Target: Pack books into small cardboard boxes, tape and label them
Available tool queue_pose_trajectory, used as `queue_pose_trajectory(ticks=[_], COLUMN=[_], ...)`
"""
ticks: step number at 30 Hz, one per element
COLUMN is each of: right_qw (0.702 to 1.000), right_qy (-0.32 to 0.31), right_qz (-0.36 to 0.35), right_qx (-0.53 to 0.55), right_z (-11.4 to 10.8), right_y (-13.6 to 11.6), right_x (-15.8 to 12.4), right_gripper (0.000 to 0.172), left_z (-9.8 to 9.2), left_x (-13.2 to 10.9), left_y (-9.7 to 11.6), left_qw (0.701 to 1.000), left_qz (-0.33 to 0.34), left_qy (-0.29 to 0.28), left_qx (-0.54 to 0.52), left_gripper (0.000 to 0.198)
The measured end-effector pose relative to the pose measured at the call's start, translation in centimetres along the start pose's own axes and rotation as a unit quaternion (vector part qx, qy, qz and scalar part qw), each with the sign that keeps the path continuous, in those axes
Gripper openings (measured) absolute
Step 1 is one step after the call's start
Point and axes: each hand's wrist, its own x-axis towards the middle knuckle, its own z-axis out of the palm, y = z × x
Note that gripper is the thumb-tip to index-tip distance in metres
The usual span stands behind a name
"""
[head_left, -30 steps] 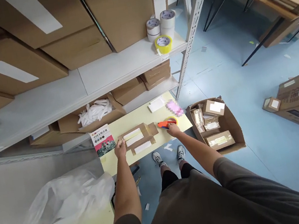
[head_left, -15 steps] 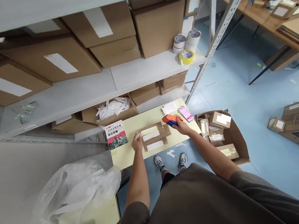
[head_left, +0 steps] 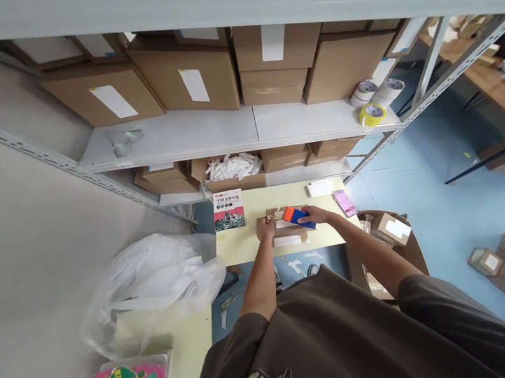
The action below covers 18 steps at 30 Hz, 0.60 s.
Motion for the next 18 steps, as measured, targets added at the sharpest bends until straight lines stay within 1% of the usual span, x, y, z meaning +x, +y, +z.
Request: queue_pose_trajectory(ticks=[3, 5, 7, 9, 10, 11, 14, 16, 18], right_qw=[1.0, 0.999, 0.999, 0.999, 0.999, 0.999, 0.999, 0.999, 0.999], right_qy=[-0.018, -0.025, -0.026, -0.028, -0.03, -0.032, -0.04, -0.041, -0.04], right_qz=[-0.001, -0.002, -0.005, -0.008, -0.01, -0.011, -0.015, -0.015, -0.013], right_qx=[-0.017, -0.028, -0.031, -0.027, -0.023, -0.02, -0.016, -0.014, -0.013], right_z=[-0.2, -0.2, -0.1, -0.1, -0.1, -0.2, -0.4, -0.6, -0.7], right_y=[-0.1, -0.1, -0.1, 0.0, 0.1, 0.1, -0.1, -0.4, -0.8], right_x=[0.2, 0.3, 0.4, 0.5, 0.4, 0.4, 0.1, 0.0, 0.0], right_gripper=[0.058, 0.057, 0.058, 0.059, 0.059, 0.06, 0.06, 0.058, 0.056], left_z=[-0.4, -0.9, -1.7, -2.2, -2.4, -2.4, -1.9, -1.5, -1.3], left_x=[0.1, -0.3, -0.9, -1.7, -2.1, -2.5, -3.2, -3.5, -3.7], left_y=[0.2, 0.1, -0.1, -0.1, 0.0, 0.1, 0.9, 1.4, 1.7], left_qw=[0.999, 0.999, 0.998, 0.992, 0.987, 0.981, 0.958, 0.951, 0.954], left_qz=[-0.024, -0.017, 0.017, 0.069, 0.098, 0.125, 0.172, 0.172, 0.148], left_qy=[-0.004, 0.003, 0.036, 0.063, 0.058, 0.039, -0.044, -0.063, -0.048], left_qx=[-0.023, -0.038, -0.049, -0.082, -0.11, -0.142, -0.226, -0.249, -0.256], left_gripper=[0.045, 0.049, 0.052, 0.05, 0.049, 0.049, 0.052, 0.056, 0.06])
